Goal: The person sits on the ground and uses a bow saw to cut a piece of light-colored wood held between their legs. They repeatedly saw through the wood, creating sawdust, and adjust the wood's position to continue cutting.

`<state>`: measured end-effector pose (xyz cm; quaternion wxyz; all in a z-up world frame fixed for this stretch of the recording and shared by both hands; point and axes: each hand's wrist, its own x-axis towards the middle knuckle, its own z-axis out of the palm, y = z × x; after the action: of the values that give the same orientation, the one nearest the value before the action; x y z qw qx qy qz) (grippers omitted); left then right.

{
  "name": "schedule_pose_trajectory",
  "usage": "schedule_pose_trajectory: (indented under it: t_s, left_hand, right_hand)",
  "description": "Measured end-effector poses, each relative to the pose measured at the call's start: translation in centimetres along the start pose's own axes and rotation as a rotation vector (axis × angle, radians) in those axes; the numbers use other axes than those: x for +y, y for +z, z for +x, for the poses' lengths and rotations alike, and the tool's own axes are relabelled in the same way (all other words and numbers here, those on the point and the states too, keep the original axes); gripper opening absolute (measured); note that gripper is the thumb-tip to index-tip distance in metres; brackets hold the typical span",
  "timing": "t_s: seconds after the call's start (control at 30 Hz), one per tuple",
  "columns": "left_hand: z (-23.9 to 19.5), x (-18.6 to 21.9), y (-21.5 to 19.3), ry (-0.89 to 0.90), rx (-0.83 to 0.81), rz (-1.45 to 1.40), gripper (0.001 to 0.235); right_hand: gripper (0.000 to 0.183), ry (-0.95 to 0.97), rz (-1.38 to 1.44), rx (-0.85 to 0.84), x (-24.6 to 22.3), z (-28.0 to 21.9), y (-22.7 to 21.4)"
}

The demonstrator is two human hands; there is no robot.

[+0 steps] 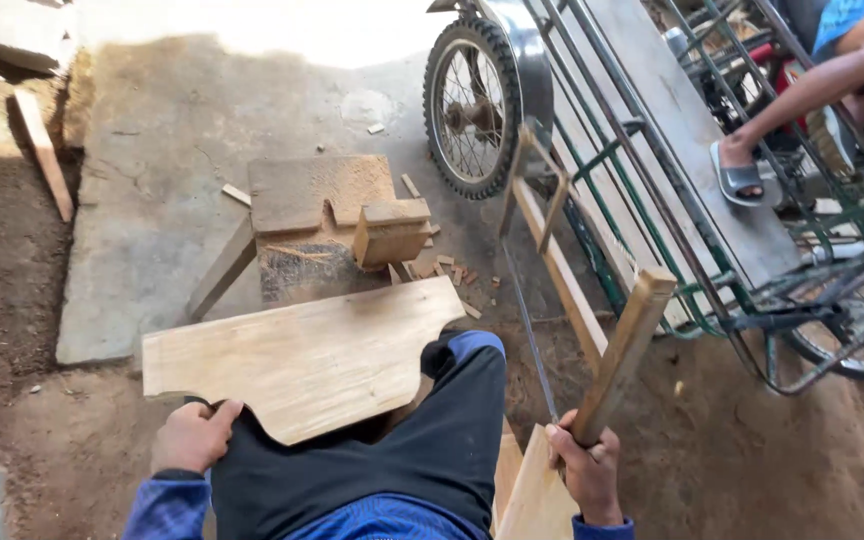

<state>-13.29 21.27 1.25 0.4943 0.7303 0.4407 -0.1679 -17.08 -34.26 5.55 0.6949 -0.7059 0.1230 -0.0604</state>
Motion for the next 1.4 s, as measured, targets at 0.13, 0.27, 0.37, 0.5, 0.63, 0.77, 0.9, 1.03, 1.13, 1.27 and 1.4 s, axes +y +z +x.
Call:
schedule_pose_trajectory:
  t_s: [0.13, 0.27, 0.37, 0.5, 0.63, 0.77, 0.9, 1.03, 1.13, 1.27, 1.4]
  left_hand:
    - [-0.2, -2.7, 0.9, 0.228, 0.23, 0.439, 0.06]
    - [3.1, -5.6, 3.6, 0.69, 0.517, 0.304, 0.093]
    - [4.6, -6.0, 3.9, 0.687, 0.383, 0.279, 0.099]
    - [-0.7, -2.9, 2.6, 0.52, 0.306, 0.254, 0.103]
    - [0.8, -5.1, 3.0, 0.662, 0.394, 0.292, 0.099]
    - [0.4, -5.6, 3.2, 0.832, 0.565, 0.439, 0.086]
    - [-2.1, -1.7, 5.3, 0.965, 0.485, 0.449, 0.088]
    - [-3.6, 5.3, 10.9, 1.188, 0.326, 0.538, 0.106]
    - [-3.9, 11.2, 16.0, 1.131, 0.074, 0.699, 0.13]
    - [-1.2, 16.6, 23.4, 1.008, -0.174, 0.942, 0.149]
    - [1.3, 19.3, 28.1, 0.8, -0.302, 1.237, 0.166]
  right_hand:
    - [0.011, 0.129, 0.023, 0.014, 1.4, 1.5, 0.2]
    - [0.014, 0.354, -0.116, 0.069, 1.9, 2.9, 0.1]
    - [0.007, 0.367, -0.226, 0.04, 2.6, 5.6, -1.4]
    - [0.013, 0.514, -0.1, -0.046, 2.4, 7.5, -2.6]
    - [0.012, 0.539, -0.18, -0.077, 2.7, 11.3, -3.4]
    - [0.016, 0.474, -0.245, -0.125, 3.1, 14.5, -4.9]
    - [0.044, 0.077, -0.882, -0.173, 2.0, 18.4, -7.4]
    - [0.06, 0.258, -1.107, -0.175, 1.1, 22.6, -9.2]
    - [0.054, 0.298, -1.163, -0.167, 0.3, 24.2, -9.0]
    - [0.051, 0.214, -1.198, -0.148, 1.0, 25.5, -7.8]
    - [0.048, 0.148, -1.197, -0.14, 1.3, 26.0, -6.9]
